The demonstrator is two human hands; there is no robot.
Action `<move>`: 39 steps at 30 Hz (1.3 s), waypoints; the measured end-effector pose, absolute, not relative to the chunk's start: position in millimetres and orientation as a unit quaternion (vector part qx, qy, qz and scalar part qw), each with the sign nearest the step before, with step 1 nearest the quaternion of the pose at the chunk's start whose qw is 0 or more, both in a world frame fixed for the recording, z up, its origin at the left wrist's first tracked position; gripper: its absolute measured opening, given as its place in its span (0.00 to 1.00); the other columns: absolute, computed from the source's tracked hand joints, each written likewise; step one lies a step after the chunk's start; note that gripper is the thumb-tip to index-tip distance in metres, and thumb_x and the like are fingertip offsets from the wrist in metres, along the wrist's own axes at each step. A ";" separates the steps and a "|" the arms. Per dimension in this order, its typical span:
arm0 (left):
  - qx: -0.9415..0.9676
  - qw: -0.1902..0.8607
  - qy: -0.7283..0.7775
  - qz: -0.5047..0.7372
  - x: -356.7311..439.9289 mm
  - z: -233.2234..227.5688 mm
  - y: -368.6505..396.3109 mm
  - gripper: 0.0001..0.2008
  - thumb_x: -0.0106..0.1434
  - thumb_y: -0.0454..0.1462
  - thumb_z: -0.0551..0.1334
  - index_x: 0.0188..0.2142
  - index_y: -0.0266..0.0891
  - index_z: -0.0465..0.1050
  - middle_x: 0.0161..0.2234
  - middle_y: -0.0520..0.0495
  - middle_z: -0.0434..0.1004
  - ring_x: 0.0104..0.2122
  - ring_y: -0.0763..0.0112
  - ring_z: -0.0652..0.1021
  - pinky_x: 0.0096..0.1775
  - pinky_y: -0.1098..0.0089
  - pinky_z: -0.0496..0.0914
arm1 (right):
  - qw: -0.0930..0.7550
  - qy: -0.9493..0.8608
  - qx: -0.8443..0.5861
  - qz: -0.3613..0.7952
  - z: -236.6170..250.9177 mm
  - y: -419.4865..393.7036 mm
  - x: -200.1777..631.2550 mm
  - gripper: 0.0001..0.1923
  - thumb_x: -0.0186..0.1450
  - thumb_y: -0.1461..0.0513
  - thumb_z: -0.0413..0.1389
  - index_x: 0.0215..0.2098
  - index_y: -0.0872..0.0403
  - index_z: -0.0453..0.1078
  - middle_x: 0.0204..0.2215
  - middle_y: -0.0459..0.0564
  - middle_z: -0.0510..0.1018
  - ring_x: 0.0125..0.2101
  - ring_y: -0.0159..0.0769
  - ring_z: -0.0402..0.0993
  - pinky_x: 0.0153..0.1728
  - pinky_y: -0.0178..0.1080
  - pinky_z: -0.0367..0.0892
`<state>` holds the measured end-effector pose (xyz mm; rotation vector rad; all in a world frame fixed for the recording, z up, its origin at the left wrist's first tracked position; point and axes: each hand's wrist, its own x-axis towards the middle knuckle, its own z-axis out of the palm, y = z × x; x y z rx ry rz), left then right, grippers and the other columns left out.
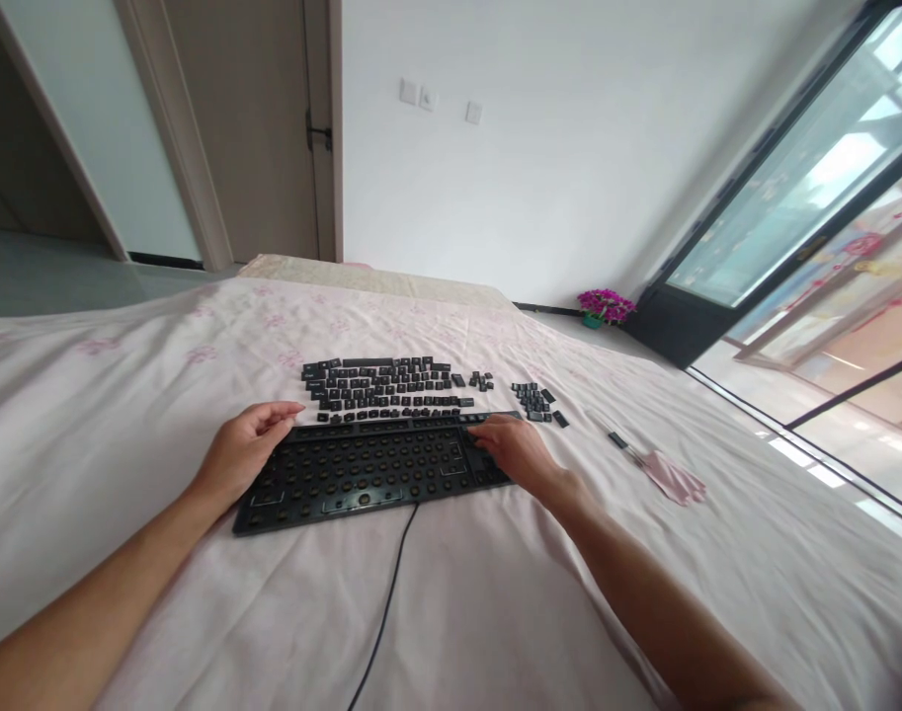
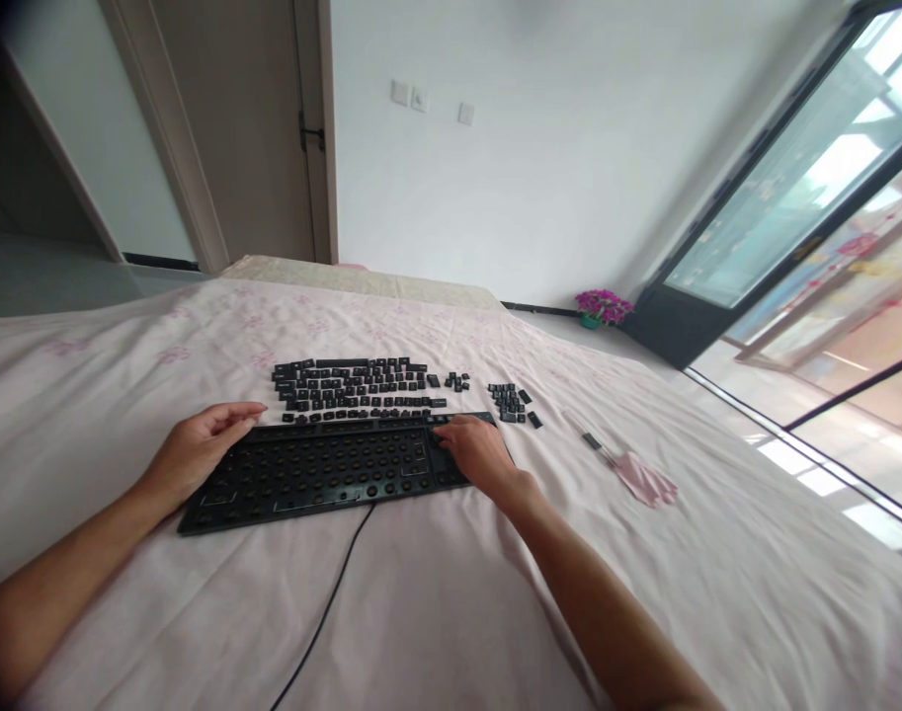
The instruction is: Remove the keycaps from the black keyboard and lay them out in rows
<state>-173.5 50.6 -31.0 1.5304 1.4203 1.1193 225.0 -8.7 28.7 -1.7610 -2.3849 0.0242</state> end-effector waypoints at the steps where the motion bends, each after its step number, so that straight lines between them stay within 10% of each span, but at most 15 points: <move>1: 0.598 0.378 0.554 0.439 -173.6 -31.1 50.6 0.24 0.58 0.50 0.62 0.49 0.39 0.75 0.39 0.45 0.81 0.37 0.64 0.80 0.34 0.73 0.71 | 0.067 -0.805 -0.589 -0.007 31.1 -10.8 222.0 0.15 0.69 0.63 0.50 0.48 0.48 0.76 0.37 0.48 0.79 0.38 0.35 0.74 0.38 0.33 0.64; 14: 0.596 0.380 0.550 0.446 -172.8 -30.0 50.1 0.25 0.57 0.51 0.63 0.48 0.38 0.76 0.40 0.44 0.81 0.37 0.63 0.80 0.34 0.72 0.71 | -0.069 -0.776 -0.616 -0.119 25.9 -30.4 193.2 0.13 0.67 0.68 0.49 0.45 0.54 0.72 0.39 0.56 0.77 0.39 0.40 0.72 0.38 0.36 0.62; 39: 0.595 0.390 0.545 0.444 -172.2 -28.4 49.8 0.26 0.57 0.51 0.63 0.49 0.37 0.75 0.41 0.43 0.81 0.39 0.61 0.79 0.36 0.70 0.72 | 0.115 -0.758 -0.629 -0.125 6.3 -31.4 205.5 0.19 0.74 0.57 0.43 0.41 0.48 0.77 0.35 0.49 0.79 0.37 0.34 0.73 0.36 0.34 0.59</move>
